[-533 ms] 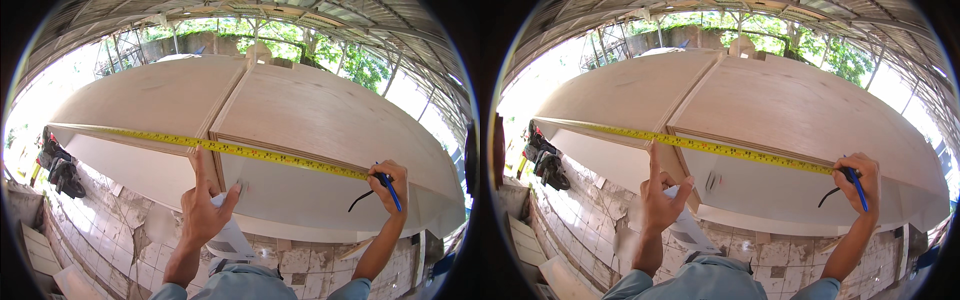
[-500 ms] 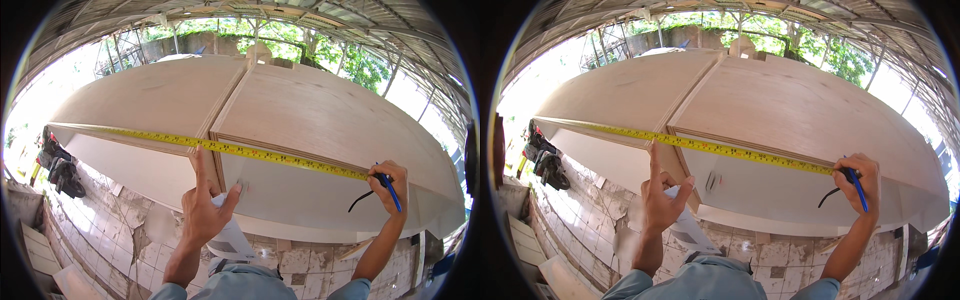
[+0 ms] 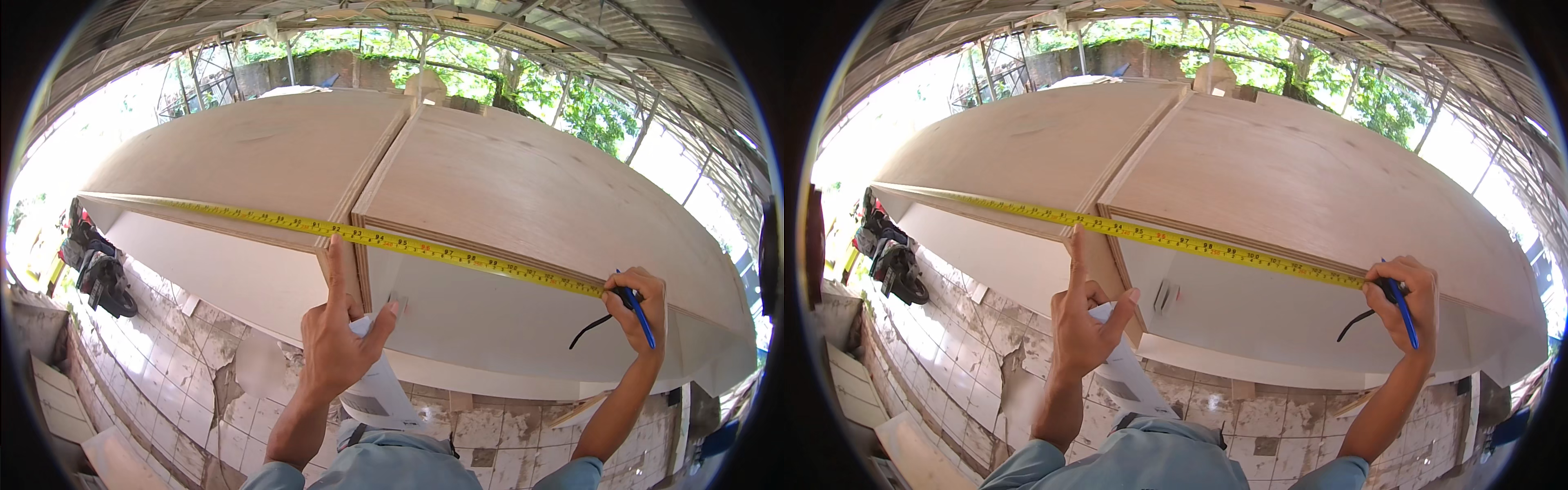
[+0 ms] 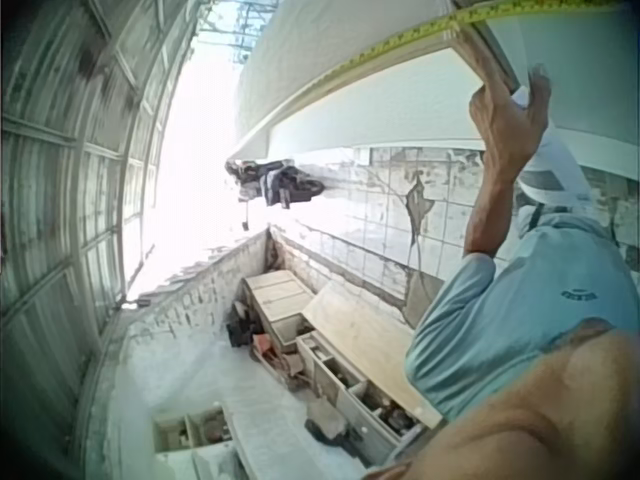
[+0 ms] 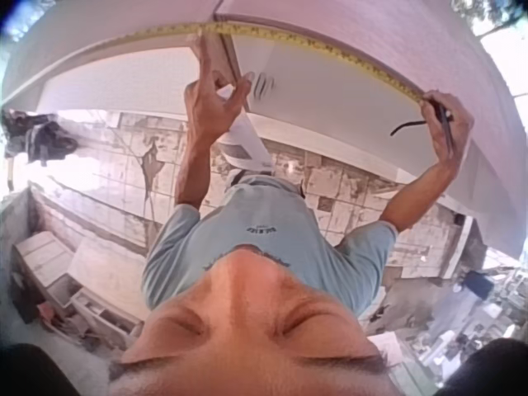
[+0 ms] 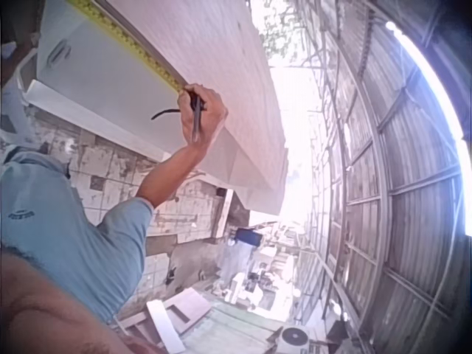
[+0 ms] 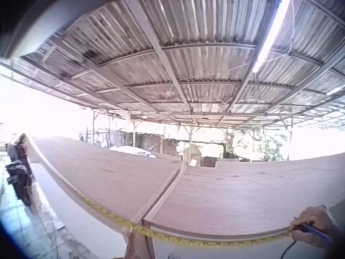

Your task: The person looks at a technical drawing, walks through a workshop, and uses a measuring tape to check the dimensions of a large wooden cabinet while marking it with a pen.

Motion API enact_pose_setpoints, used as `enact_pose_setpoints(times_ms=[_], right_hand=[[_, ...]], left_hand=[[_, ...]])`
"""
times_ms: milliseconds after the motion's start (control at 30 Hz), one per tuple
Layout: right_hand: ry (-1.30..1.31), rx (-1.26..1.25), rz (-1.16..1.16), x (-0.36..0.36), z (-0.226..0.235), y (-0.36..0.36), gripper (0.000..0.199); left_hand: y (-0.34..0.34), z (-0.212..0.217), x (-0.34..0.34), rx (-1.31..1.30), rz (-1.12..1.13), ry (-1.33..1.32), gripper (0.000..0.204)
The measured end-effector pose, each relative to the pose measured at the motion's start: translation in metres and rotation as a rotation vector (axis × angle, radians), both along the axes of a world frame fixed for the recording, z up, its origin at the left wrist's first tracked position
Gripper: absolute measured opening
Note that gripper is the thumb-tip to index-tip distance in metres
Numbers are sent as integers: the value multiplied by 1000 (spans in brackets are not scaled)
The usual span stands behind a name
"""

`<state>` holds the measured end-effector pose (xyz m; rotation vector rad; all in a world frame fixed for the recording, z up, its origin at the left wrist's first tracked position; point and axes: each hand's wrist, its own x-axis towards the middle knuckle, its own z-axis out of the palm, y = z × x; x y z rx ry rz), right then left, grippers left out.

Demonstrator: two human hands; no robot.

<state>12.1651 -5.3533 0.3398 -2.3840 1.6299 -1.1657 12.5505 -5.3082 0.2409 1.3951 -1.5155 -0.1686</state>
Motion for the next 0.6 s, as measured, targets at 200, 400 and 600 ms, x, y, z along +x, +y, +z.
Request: enact_pose_setpoints(times_ms=[200, 400, 600], right_hand=[[5, 13, -20, 1, 0, 1, 14], [-4, 12, -19, -1, -2, -1, 17], [-25, 33, -28, -4, -3, -1, 17]], left_hand=[[0, 1, 0, 14, -3, 11, 100], [1, 4, 2, 70, -50, -25, 104], [-2, 0, 0, 52, -45, -1, 103]])
